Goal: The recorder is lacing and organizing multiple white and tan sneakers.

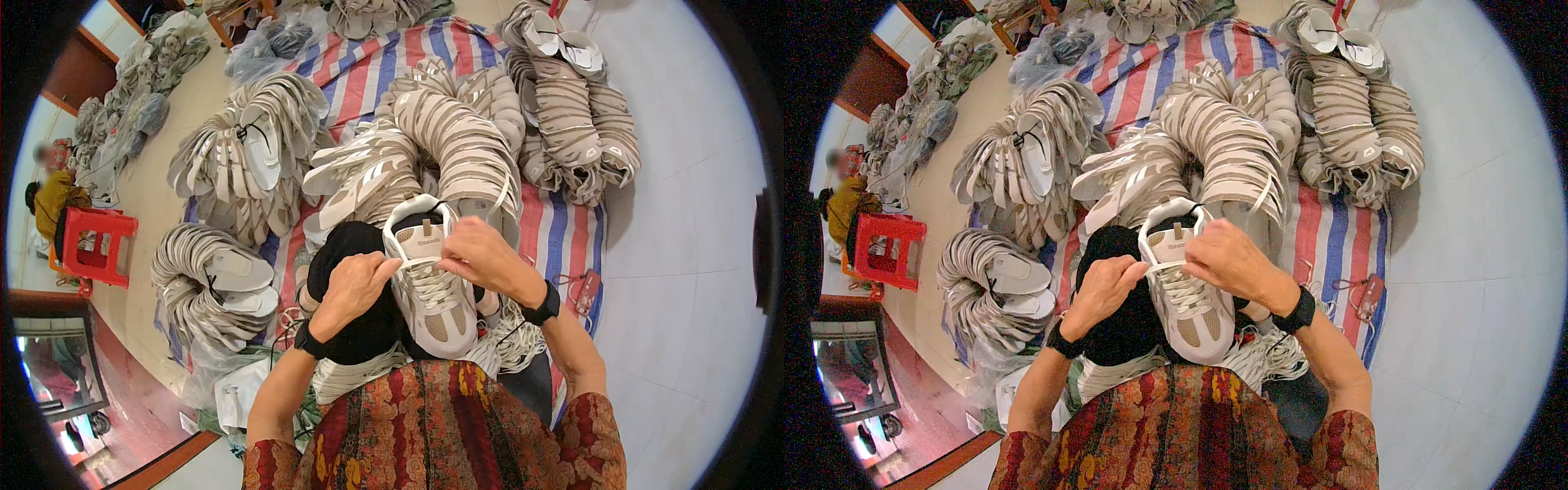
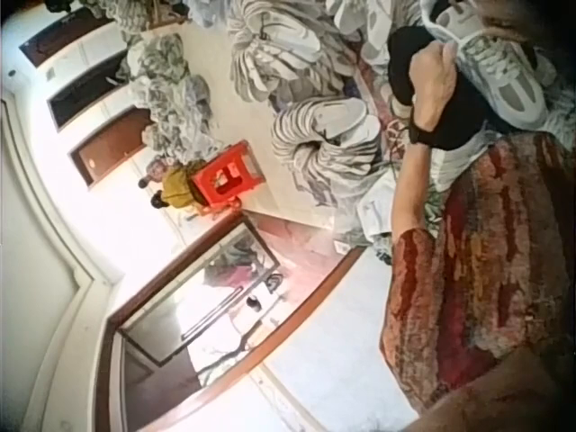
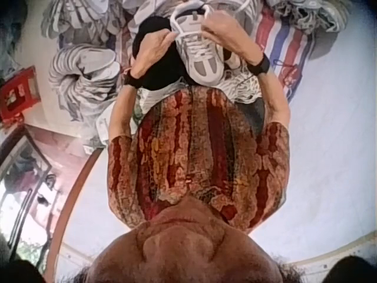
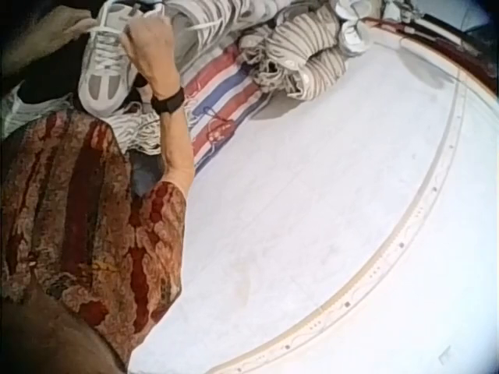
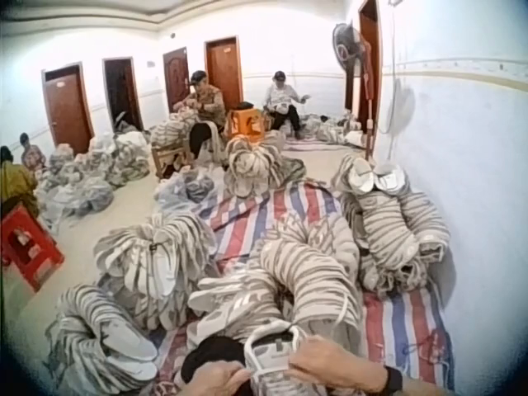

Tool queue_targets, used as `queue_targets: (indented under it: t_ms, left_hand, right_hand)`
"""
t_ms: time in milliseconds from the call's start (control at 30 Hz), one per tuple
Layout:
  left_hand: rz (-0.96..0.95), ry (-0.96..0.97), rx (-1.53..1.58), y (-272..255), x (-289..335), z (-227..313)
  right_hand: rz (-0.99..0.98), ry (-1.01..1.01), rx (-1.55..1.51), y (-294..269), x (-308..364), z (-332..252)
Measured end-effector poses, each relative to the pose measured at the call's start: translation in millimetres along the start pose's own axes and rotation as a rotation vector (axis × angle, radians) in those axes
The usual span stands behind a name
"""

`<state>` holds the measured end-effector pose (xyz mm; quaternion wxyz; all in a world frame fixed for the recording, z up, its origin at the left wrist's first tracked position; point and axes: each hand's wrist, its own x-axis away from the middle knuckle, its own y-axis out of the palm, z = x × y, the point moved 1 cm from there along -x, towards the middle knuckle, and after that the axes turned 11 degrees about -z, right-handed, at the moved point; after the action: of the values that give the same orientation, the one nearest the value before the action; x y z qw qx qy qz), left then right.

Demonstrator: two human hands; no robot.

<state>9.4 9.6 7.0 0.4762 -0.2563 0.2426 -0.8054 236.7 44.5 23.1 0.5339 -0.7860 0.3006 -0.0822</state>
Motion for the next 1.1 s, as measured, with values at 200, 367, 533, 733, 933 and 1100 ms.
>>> queue_targets:
  t_ms: [200,367,533,733,933,1100]
  left_hand:
    - [-0.083,-0.086,0.167,-3.9,-2.7,-7.4]
    - [-0.091,-0.129,0.253,-30.4,41.7,-34.3]
    - [-0.006,-0.336,0.091,-79.1,128.6,-81.6]
    - [0.215,-0.642,0.164,-98.1,218.3,-122.0]
    - [0.442,-0.254,-0.465,-82.0,237.3,-140.3]
    - [0.566,-0.531,-0.486,-44.1,232.8,-149.1]
  right_hand:
    - [-0.13,0.459,-0.713,-6.6,5.2,34.0]
    - [-0.185,0.321,-0.488,-51.4,41.3,72.3]
    - [-0.226,0.585,-0.365,-124.5,111.9,120.0]
    - [-0.096,0.851,-0.125,-173.0,196.4,155.4]
    - [0.152,0.768,0.494,-172.1,249.0,156.4]
    - [1.019,1.029,0.212,-112.4,273.0,99.6]
